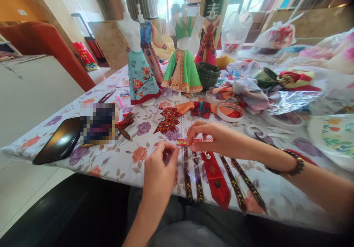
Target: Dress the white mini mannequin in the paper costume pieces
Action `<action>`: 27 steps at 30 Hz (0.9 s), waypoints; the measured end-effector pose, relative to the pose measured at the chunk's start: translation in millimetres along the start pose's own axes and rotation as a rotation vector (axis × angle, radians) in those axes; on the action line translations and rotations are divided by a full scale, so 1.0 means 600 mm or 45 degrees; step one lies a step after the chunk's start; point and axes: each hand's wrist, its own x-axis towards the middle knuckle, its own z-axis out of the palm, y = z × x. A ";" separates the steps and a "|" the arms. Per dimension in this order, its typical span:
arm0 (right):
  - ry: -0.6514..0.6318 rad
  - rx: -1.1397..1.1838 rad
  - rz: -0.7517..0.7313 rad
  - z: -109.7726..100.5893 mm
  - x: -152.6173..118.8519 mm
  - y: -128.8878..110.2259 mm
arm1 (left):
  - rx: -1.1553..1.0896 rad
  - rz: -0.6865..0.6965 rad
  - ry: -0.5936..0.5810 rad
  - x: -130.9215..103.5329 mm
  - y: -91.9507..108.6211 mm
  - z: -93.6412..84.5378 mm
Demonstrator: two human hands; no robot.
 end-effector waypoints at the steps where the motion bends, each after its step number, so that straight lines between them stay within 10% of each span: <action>1: 0.014 0.009 -0.017 -0.003 -0.001 -0.002 | -0.086 -0.021 0.000 -0.001 -0.001 0.001; 27: -0.029 -0.282 -0.220 0.041 -0.040 -0.045 | -0.907 -0.307 0.074 -0.003 -0.018 0.017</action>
